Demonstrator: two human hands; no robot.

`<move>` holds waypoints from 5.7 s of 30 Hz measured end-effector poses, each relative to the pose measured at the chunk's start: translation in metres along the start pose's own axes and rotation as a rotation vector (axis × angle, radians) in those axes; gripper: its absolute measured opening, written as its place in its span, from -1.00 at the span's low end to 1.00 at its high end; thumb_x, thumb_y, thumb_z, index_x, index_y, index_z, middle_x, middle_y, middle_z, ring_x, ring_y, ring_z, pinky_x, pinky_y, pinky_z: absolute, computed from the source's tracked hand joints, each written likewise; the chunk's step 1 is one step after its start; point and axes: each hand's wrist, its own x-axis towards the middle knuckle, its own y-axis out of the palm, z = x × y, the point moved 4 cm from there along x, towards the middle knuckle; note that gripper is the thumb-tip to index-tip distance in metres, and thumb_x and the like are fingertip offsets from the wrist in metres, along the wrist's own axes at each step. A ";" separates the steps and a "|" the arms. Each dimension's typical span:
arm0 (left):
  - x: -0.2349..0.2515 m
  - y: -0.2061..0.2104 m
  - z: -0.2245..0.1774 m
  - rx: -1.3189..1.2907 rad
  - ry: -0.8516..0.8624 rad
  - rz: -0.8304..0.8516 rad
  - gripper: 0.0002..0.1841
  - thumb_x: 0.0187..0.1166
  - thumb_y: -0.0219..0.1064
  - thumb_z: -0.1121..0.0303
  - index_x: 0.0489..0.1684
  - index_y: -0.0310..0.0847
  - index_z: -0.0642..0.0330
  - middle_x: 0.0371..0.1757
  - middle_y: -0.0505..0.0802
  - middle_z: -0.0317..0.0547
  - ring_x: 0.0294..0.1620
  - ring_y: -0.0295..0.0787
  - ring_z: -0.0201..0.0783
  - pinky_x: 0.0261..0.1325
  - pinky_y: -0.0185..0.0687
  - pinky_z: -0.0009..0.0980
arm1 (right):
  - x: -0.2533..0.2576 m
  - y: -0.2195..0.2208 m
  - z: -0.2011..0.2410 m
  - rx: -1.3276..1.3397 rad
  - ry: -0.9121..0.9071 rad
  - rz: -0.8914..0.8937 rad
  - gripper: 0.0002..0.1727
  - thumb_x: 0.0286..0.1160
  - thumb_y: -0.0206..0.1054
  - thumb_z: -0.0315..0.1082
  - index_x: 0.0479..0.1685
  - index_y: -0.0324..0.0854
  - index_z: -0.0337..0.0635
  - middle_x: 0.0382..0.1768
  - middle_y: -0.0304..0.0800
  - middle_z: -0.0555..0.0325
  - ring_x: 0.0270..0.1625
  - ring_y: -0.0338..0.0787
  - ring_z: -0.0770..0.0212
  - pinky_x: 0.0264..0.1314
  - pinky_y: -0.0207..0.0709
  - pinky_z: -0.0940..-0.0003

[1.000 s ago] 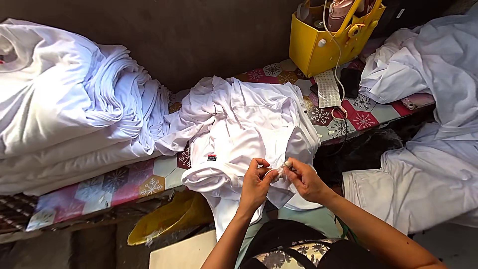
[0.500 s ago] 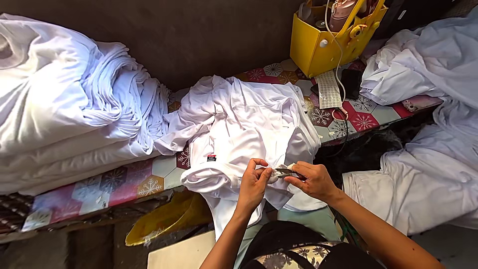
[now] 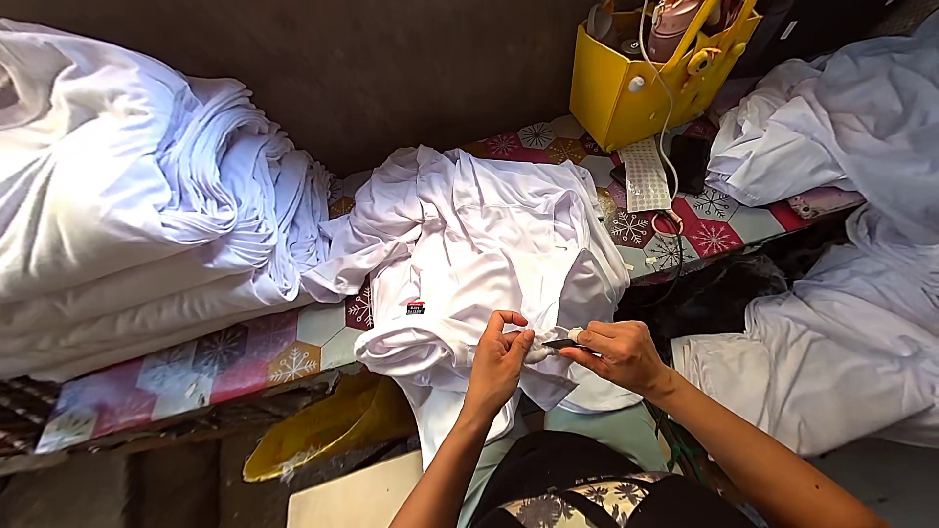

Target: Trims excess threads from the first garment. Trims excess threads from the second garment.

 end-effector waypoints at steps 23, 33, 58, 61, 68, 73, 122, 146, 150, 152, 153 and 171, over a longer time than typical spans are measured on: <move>0.001 -0.059 0.077 -0.069 -0.479 -0.341 -0.61 0.85 -0.03 0.45 -0.50 0.54 0.26 -0.62 0.83 -0.22 -0.69 0.70 -0.50 -0.62 0.52 -0.64 | -0.061 0.059 -0.018 0.193 0.872 0.178 -0.69 0.36 0.46 -0.39 -0.02 0.75 -0.45 -0.19 0.86 -0.20 -0.15 0.86 -0.08 0.00 0.68 -0.06; -0.025 -0.027 0.075 -0.562 -0.353 -0.395 -0.54 0.92 -0.21 0.27 -0.05 0.64 0.32 -0.16 0.93 -0.03 -0.22 0.94 -0.21 -0.22 0.86 -0.37 | -0.044 0.051 0.016 0.324 0.626 -0.088 -0.40 0.24 0.60 0.07 -0.17 0.76 -0.43 -0.42 0.72 0.07 -0.42 0.54 0.45 -0.33 0.43 0.59; -0.026 -0.017 0.062 -0.379 -0.119 -0.436 -0.79 0.70 0.16 0.62 -0.39 0.62 0.29 -0.44 0.89 -0.22 -0.39 0.90 -0.37 -0.16 0.88 -0.44 | 0.008 0.088 0.032 1.001 1.071 0.199 -0.91 0.53 0.39 -0.43 -0.30 0.72 -0.26 -0.54 0.65 0.42 -0.51 0.53 0.65 -0.38 0.42 0.68; -0.026 -0.016 0.064 -0.389 -0.111 -0.421 -0.87 0.59 0.23 0.69 -0.33 0.64 0.35 -0.41 0.89 -0.19 -0.34 0.90 -0.36 -0.08 0.88 -0.42 | 0.004 0.091 0.033 0.958 1.054 0.210 -0.88 0.55 0.39 -0.39 -0.29 0.72 -0.26 -0.51 0.66 0.41 -0.46 0.57 0.66 -0.32 0.46 0.68; -0.026 -0.016 0.071 -0.357 0.055 -0.491 -0.70 0.37 0.33 0.83 -0.32 0.39 0.20 -0.45 0.86 -0.27 -0.39 0.90 -0.35 -0.15 0.90 -0.39 | 0.012 0.076 0.038 1.224 1.271 0.348 -0.85 0.65 0.29 -0.45 -0.34 0.64 -0.19 -0.71 0.40 0.47 -0.76 0.20 0.62 -0.70 0.09 0.69; -0.031 -0.015 0.075 -0.114 0.247 -0.349 -0.82 0.41 0.21 0.76 -0.29 0.75 0.41 -0.30 0.89 -0.30 -0.22 0.84 -0.53 0.03 0.81 -0.51 | 0.010 0.072 0.038 0.845 0.849 0.269 -0.85 0.49 0.40 -0.37 -0.25 0.77 -0.30 -0.41 0.73 0.32 -0.39 0.58 0.68 -0.27 0.46 0.73; -0.040 -0.014 0.064 -0.448 -0.119 -0.201 -0.80 0.64 0.12 0.67 -0.33 0.61 0.28 -0.35 0.87 -0.17 -0.23 0.89 -0.32 0.10 0.82 -0.36 | -0.047 0.073 0.050 1.472 1.501 0.507 -0.45 0.89 -0.08 0.01 -0.54 0.51 -0.01 -0.79 0.26 0.50 -0.83 0.08 0.64 -0.79 -0.08 0.72; -0.048 -0.022 0.064 -0.236 0.004 -0.178 -0.88 0.60 0.20 0.62 -0.29 0.62 0.26 -0.33 0.85 -0.26 -0.22 0.87 -0.37 0.09 0.83 -0.35 | -0.032 0.075 0.056 1.557 1.475 0.638 -0.44 0.89 -0.18 0.08 -0.49 0.47 0.04 -0.76 0.29 0.50 -0.83 0.09 0.66 -0.79 -0.07 0.76; -0.051 -0.026 0.056 -0.399 -0.126 -0.180 -0.82 0.63 0.13 0.63 -0.32 0.61 0.22 -0.31 0.83 -0.25 -0.18 0.84 -0.35 0.15 0.80 -0.34 | -0.042 0.061 0.053 1.563 1.378 0.645 -0.43 0.88 -0.23 0.02 -0.48 0.52 0.02 -0.76 0.32 0.54 -0.82 0.11 0.69 -0.77 -0.07 0.77; -0.052 -0.026 0.052 -0.488 -0.194 -0.173 -0.78 0.68 0.07 0.63 -0.32 0.57 0.21 -0.26 0.82 -0.21 -0.14 0.83 -0.33 0.20 0.78 -0.33 | -0.048 0.059 0.051 1.527 1.328 0.669 -0.44 0.87 -0.23 0.00 -0.48 0.53 0.03 -0.77 0.33 0.55 -0.81 0.13 0.68 -0.76 -0.05 0.75; -0.052 -0.027 0.050 -0.535 -0.225 -0.176 -0.78 0.71 0.04 0.63 -0.30 0.56 0.23 -0.22 0.83 -0.17 -0.12 0.85 -0.31 0.21 0.79 -0.32 | -0.050 0.059 0.050 1.478 1.287 0.638 -0.45 0.87 -0.22 -0.03 -0.47 0.55 0.02 -0.77 0.33 0.56 -0.80 0.14 0.68 -0.75 -0.04 0.74; -0.078 -0.265 0.080 0.496 -0.215 -0.857 -0.68 0.79 0.13 0.40 0.17 0.53 0.61 -0.06 0.83 0.19 -0.12 0.87 -0.21 0.05 0.79 -0.30 | -0.029 0.081 0.042 0.802 0.948 0.268 -0.84 0.37 0.49 -0.34 -0.37 0.66 -0.25 -0.59 0.46 0.47 -0.54 0.35 0.70 -0.43 0.23 0.74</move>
